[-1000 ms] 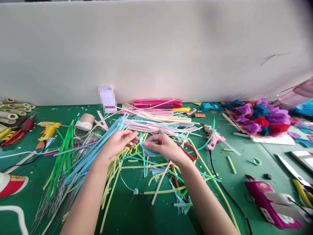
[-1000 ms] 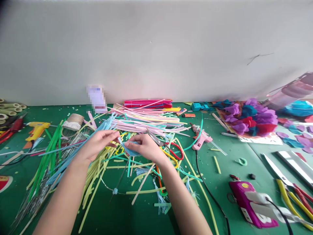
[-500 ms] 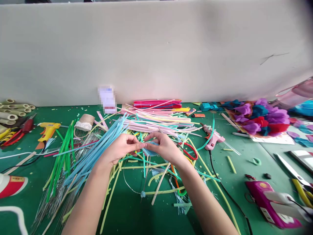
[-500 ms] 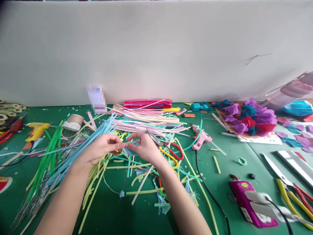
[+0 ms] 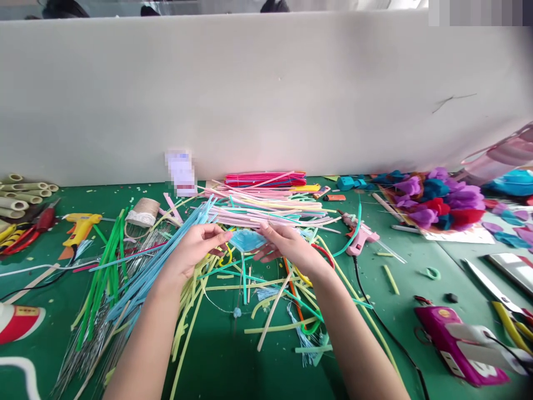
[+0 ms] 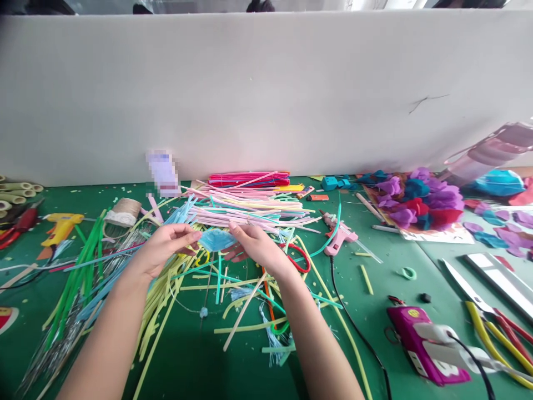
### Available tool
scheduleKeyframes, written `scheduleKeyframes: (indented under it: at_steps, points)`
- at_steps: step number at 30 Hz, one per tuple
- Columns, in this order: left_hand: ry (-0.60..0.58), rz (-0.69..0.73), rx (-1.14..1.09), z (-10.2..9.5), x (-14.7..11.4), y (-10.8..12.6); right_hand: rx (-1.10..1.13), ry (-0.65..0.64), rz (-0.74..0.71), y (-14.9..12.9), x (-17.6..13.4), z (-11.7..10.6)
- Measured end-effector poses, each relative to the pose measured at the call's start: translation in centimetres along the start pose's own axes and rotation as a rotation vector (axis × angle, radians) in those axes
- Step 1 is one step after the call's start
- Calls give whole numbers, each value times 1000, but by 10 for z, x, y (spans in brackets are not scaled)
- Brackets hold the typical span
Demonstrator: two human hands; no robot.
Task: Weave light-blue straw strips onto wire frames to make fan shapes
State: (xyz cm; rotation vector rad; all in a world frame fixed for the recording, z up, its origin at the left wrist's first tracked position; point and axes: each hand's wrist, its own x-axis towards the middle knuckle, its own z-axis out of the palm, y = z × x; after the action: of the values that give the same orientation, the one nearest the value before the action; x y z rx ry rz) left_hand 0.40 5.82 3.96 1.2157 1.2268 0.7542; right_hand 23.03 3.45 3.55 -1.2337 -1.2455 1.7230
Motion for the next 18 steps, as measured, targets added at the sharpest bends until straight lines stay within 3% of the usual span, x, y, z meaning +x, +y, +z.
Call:
scheduleKeyframes:
  at_steps: [3, 11, 18]
  points:
    - [113, 43, -66, -4, 0, 0, 2, -3, -15, 0, -1, -6]
    - [-8, -19, -31, 2, -1, -2, 12, 119, -108, 1, 3, 3]
    - [100, 22, -58, 7, 2, -1, -99, 188, -255, 6, 8, 9]
